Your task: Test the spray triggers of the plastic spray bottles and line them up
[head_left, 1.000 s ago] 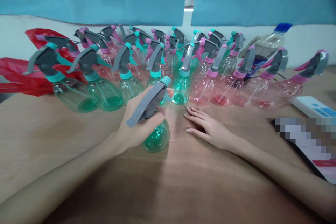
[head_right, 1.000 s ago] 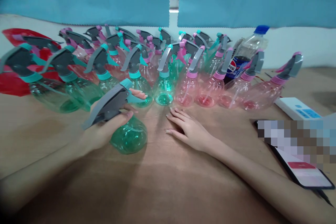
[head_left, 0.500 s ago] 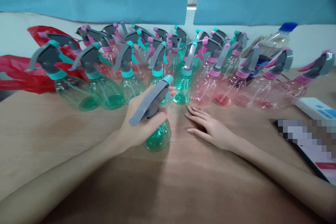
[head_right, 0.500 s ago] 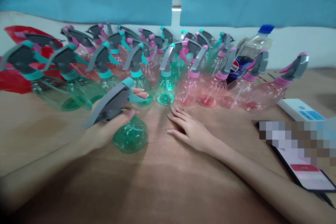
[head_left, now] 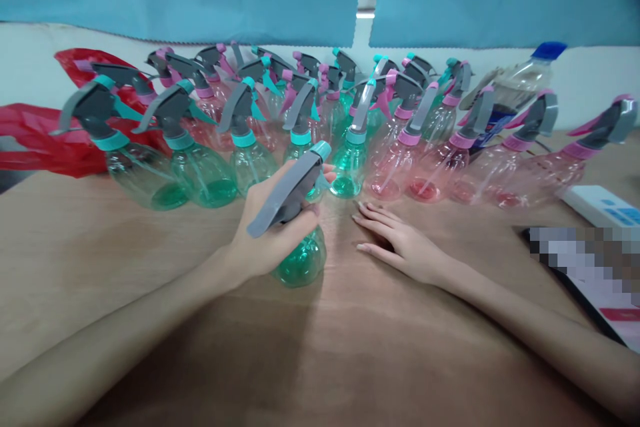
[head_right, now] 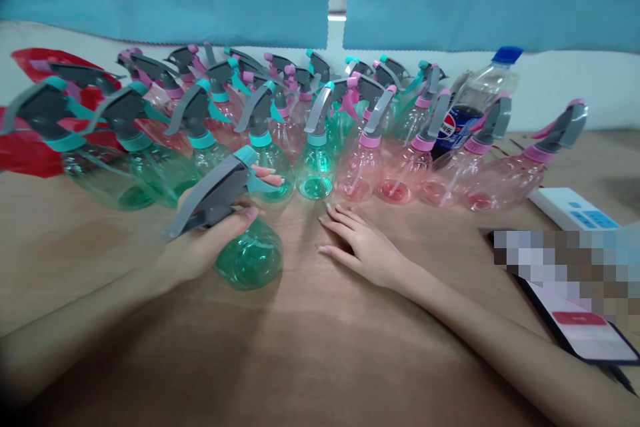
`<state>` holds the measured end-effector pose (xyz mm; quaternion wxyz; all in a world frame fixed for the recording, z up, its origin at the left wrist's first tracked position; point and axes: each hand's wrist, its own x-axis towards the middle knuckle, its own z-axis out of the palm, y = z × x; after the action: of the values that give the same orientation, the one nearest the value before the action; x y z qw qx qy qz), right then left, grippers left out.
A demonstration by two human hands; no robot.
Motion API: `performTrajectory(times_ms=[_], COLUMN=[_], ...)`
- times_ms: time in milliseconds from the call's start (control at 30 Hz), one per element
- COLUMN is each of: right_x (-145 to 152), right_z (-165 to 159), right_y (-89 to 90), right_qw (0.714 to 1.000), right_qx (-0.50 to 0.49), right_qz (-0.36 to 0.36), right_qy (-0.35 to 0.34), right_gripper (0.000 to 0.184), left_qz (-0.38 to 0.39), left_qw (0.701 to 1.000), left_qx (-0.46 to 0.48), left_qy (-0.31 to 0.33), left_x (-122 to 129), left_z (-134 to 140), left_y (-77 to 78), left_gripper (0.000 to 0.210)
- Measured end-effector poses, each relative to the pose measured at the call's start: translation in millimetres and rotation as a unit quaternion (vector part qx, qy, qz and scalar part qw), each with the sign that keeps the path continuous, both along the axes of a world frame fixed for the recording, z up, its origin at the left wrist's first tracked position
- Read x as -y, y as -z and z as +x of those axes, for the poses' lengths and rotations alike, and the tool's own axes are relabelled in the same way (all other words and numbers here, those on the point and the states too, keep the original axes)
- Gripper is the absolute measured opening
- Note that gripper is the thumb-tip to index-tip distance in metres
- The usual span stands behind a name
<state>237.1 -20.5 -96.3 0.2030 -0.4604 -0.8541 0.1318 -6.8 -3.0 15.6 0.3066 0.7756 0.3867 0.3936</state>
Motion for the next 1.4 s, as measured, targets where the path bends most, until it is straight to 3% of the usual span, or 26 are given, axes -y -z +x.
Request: performTrajectory(times_ms=[567,1267,1400], right_x=[0,0,0], right_z=[0,1,1], right_y=[0.0,0.0,0.7], right_qw=[1.0,1.0,1.0], right_qx=[0.003,-0.007,-0.011], right_qz=[-0.001,-0.006,-0.003], right_qy=[0.0,0.0,-0.002], right_gripper=[0.056,0.057,0.056], left_qz=[0.01,0.003,0.01], left_qw=[1.0,1.0,1.0], left_qx=[0.021,-0.018,-0.021], left_qy=[0.007,0.008,0.008], left_x=[-3,-1,-4], left_z=[-1,-1,-3], left_y=[3.6,-6.4,-0.4], left_gripper=[0.032,0.03,0.025])
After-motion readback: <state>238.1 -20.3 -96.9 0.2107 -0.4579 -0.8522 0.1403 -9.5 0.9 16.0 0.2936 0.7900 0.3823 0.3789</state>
